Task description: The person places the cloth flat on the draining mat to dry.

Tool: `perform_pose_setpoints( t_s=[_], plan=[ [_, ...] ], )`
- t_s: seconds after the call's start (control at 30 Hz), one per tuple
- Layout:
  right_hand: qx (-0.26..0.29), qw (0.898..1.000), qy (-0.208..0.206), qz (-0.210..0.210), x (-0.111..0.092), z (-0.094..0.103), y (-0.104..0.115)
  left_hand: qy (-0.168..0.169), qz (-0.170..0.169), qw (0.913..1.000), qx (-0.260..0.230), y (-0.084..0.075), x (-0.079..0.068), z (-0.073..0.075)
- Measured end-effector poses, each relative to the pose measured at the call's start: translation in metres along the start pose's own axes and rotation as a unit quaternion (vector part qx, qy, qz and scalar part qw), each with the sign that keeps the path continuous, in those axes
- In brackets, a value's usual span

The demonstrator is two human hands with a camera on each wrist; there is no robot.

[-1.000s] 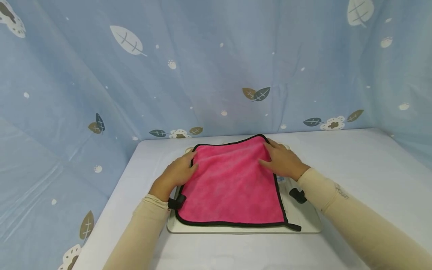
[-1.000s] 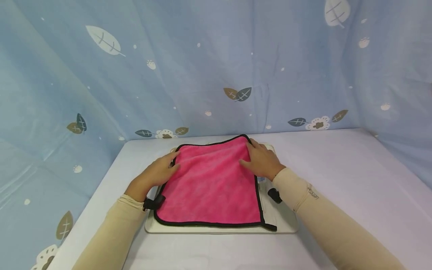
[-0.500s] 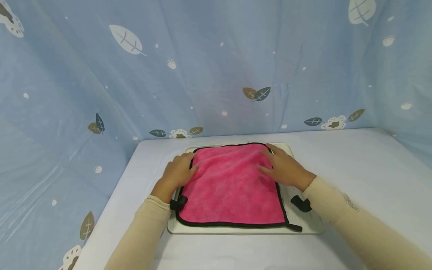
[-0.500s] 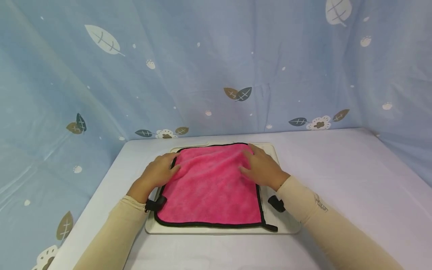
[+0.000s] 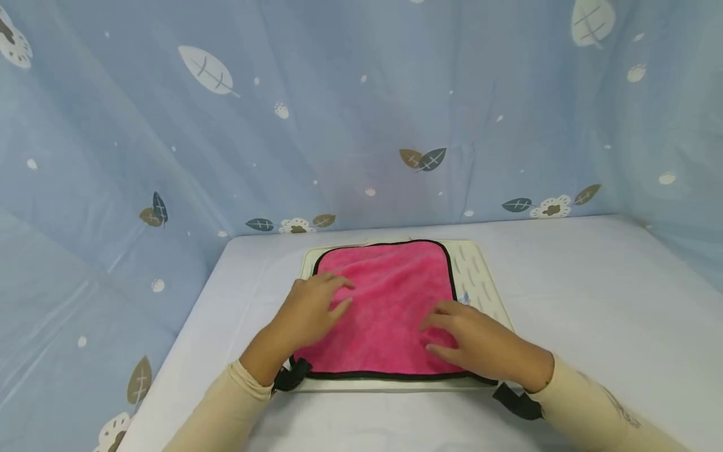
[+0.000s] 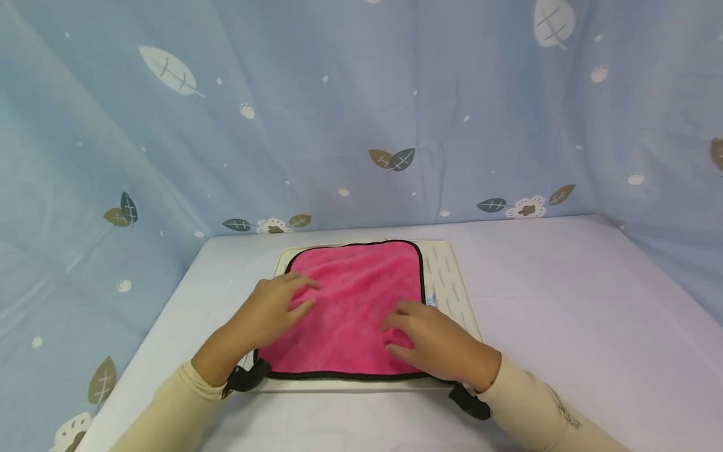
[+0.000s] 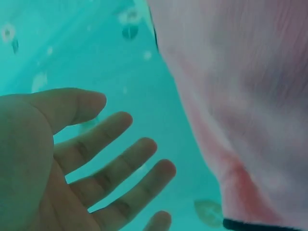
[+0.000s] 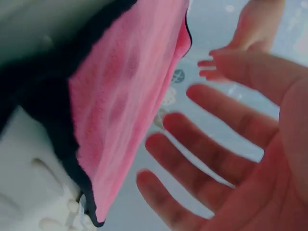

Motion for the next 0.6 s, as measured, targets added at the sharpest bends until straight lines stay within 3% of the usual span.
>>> perform_pose_setpoints(
  t_s=[0.13,0.37,0.6],
  plan=[
    [-0.005,0.999,0.03,0.018,-0.006,-0.007,0.001,0.03,-0.045,0.9985,0.01,-0.019,-0.023,-0.006],
    [-0.023,0.997,0.058,0.042,-0.008,-0.018,0.004,0.126,-0.097,0.9872,-0.012,-0.036,-0.05,-0.024],
    [-0.044,0.995,0.079,0.03,-0.008,-0.025,0.005,0.137,-0.118,0.9835,0.01,-0.035,-0.057,-0.036]
  ],
)
Point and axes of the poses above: each hand's wrist, its own x-axis towards the middle knuckle, its own z-axis out of the back of the hand, y = z × x, the point moved 6 cm from there along x, towards the middle knuckle, and after that the axes turned 4 degrees about z, right-handed, at the moved point
